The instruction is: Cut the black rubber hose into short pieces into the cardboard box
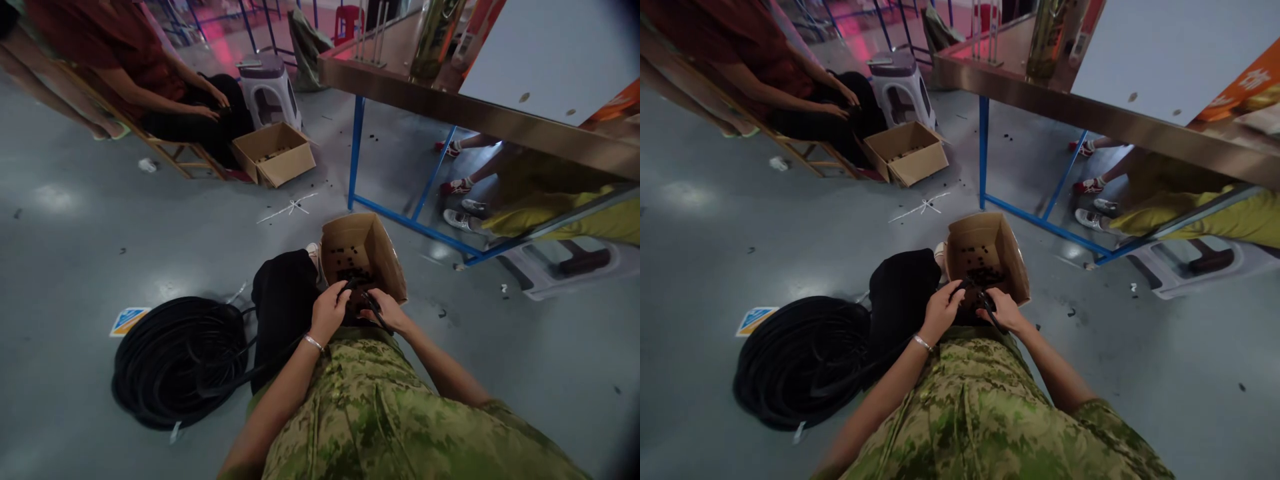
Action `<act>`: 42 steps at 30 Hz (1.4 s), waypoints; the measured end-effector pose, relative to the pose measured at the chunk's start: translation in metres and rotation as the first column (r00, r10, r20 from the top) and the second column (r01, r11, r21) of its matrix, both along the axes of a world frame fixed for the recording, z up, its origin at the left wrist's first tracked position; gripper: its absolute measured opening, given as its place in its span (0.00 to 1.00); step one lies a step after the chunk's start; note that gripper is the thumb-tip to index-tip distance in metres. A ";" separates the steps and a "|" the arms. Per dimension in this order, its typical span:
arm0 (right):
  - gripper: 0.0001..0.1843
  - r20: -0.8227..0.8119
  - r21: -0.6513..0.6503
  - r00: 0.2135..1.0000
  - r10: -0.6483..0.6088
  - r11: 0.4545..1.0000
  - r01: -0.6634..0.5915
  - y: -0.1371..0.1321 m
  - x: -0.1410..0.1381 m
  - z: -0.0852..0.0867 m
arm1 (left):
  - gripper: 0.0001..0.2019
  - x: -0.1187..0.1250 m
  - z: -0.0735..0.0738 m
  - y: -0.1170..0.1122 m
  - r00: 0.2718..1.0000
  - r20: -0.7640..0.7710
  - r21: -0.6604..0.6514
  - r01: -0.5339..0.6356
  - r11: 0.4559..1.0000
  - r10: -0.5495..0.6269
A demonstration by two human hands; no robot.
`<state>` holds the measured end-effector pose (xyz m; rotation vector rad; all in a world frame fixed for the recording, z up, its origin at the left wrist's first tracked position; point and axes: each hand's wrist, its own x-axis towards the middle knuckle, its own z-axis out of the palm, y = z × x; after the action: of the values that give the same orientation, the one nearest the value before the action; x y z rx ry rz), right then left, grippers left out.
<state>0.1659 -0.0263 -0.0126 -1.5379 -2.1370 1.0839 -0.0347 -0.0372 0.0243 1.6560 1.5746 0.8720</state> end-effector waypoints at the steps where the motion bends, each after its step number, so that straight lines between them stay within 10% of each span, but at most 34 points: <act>1: 0.22 0.006 0.011 1.000 0.010 1.000 -0.011 0.001 -0.001 0.000 | 0.13 0.000 0.000 0.000 1.000 -0.009 -0.002 0.004 1.000 -0.004; 29: 0.22 -0.159 -0.050 0.987 0.030 0.998 -0.038 -0.001 -0.010 -0.005 | 0.11 0.003 0.010 -0.001 0.954 -0.236 -0.104 0.164 0.981 -0.185; 42: 0.18 0.060 -0.046 0.993 -0.104 0.993 0.106 -0.021 0.003 -0.025 | 0.12 0.019 0.004 0.016 0.829 -0.467 -0.254 0.208 0.944 -0.308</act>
<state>0.1688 -0.0468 -0.0378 -1.7025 -2.0544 1.0764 -0.0156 -0.0211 0.0282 1.9945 1.6406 0.1320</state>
